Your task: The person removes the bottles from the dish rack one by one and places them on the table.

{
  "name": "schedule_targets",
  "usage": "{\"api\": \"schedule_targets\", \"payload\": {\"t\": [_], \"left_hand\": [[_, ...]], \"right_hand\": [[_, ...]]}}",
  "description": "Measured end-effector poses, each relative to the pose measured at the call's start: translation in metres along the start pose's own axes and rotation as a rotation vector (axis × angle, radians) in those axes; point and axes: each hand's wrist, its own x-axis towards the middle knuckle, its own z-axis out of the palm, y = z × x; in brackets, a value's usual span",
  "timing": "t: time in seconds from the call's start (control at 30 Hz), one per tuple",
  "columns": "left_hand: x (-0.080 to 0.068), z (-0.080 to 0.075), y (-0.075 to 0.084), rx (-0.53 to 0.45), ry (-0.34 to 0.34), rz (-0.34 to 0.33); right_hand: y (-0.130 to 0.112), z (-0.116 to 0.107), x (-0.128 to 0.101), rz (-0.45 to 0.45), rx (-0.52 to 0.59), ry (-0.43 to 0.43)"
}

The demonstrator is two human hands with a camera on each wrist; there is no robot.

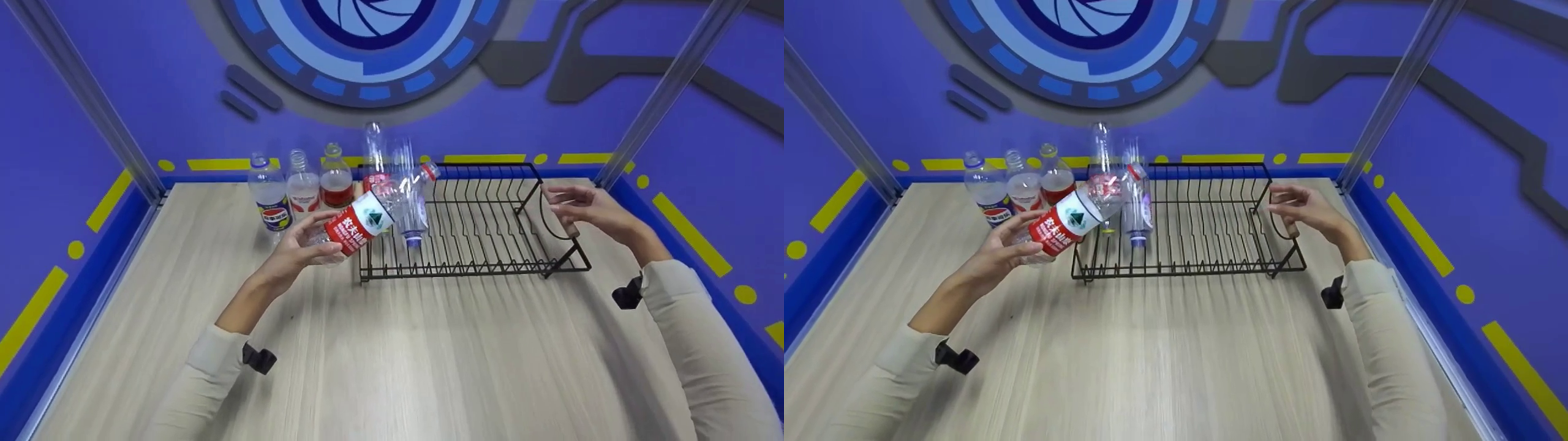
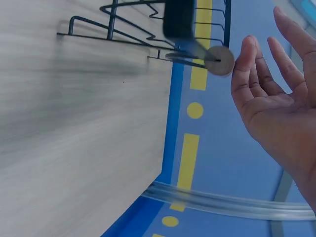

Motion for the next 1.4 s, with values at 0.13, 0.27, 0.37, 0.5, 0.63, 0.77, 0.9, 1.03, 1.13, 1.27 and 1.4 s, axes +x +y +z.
{"api": "schedule_targets", "payload": {"t": [0.13,0.27,0.37,0.5,0.63,0.77,0.9,1.03,1.13,1.27,1.4], "left_hand": [[-0.001,-0.002,-0.001,-0.088,-0.032,-0.022],[-0.003,-0.004,-0.002,-0.135,-0.064,-0.028],[-0.005,-0.005,-0.003,-0.146,-0.075,-0.026],[-0.007,-0.005,-0.005,-0.161,-0.055,-0.042],[-0.006,-0.005,-0.008,-0.167,-0.054,-0.043],[-0.005,-0.005,-0.010,-0.139,-0.052,-0.010],[-0.004,-0.007,-0.011,-0.065,-0.017,0.017],[-0.006,-0.012,-0.012,0.008,0.029,0.023],[-0.008,-0.017,-0.012,0.069,0.066,0.035],[-0.012,-0.022,-0.010,0.162,0.101,0.062],[-0.018,-0.028,-0.009,0.240,0.133,0.082]], "right_hand": [[0.008,-0.005,-0.001,0.025,-0.022,0.050],[0.016,-0.009,-0.002,0.051,-0.029,0.062],[0.022,-0.011,-0.004,0.081,-0.053,0.049],[0.029,-0.013,-0.007,0.134,-0.053,0.001],[0.031,-0.014,-0.009,0.173,-0.012,-0.042],[0.031,-0.015,-0.009,0.193,0.046,-0.059],[0.032,-0.015,-0.010,0.214,0.092,-0.058],[0.034,-0.013,-0.012,0.229,0.121,-0.051],[0.035,-0.011,-0.013,0.228,0.149,-0.052],[0.035,-0.009,-0.014,0.224,0.195,-0.054],[0.035,-0.009,-0.014,0.222,0.213,-0.059]]}}
